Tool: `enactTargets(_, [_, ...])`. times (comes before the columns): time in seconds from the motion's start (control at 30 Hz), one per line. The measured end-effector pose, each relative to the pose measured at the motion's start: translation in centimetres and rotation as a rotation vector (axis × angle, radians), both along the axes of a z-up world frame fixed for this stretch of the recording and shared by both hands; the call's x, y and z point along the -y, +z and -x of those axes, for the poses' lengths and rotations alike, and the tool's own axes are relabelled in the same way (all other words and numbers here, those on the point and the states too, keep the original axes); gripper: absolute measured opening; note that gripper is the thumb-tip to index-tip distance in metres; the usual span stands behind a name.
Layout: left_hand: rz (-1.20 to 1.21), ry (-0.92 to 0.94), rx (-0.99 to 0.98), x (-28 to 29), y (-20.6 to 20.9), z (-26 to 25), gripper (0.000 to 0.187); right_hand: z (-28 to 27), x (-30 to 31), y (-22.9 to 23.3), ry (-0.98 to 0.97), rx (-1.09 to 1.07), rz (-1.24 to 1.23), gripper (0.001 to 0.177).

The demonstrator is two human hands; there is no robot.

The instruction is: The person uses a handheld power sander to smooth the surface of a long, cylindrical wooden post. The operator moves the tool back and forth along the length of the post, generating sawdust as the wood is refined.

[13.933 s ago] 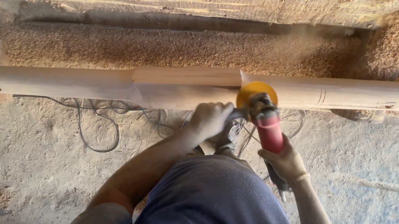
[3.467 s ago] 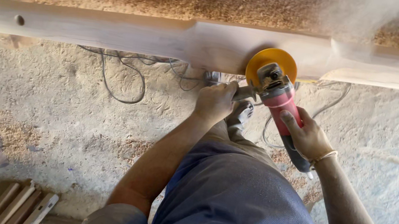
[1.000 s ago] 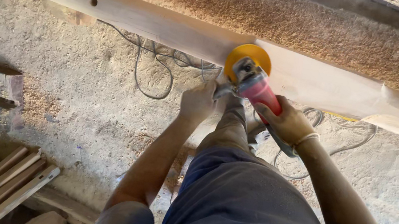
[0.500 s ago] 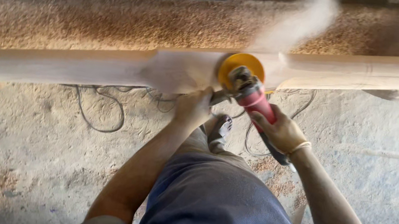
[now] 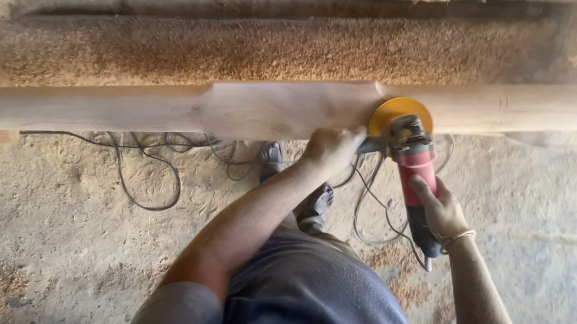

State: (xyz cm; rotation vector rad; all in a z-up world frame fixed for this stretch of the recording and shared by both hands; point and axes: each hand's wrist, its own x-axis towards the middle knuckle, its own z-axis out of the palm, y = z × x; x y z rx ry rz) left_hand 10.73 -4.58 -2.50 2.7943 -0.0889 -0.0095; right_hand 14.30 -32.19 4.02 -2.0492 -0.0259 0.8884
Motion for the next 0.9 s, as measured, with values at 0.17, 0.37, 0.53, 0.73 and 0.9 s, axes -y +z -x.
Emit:
enactTargets(0.17, [0.117, 0.171, 0.066, -5.8, 1.7, 5.3, 0.018, -1.4, -6.9, 2.8, 0.240, -0.153, 0.244, 0.072])
enactTargets(0.37, [0.046, 0.494, -0.033, -10.1, 6.1, 9.8, 0.013, -1.6, -16.0, 6.6, 0.511, -0.080, 0.223, 0.072])
enactTargets(0.53, [0.044, 0.520, -0.055, -11.5, 7.2, 9.2, 0.011, -3.0, -18.2, 8.3, 0.593, -0.051, 0.310, 0.074])
enactTargets(0.73, [0.106, 0.271, -0.259, -9.0, 6.3, 4.2, 0.019, -4.3, -13.3, 7.9, 0.391, -0.181, 0.301, 0.078])
enactTargets(0.9, [0.082, 0.086, -0.151, -5.7, 4.9, 0.9, 0.018, -4.4, -7.6, 6.0, 0.220, -0.185, 0.294, 0.082])
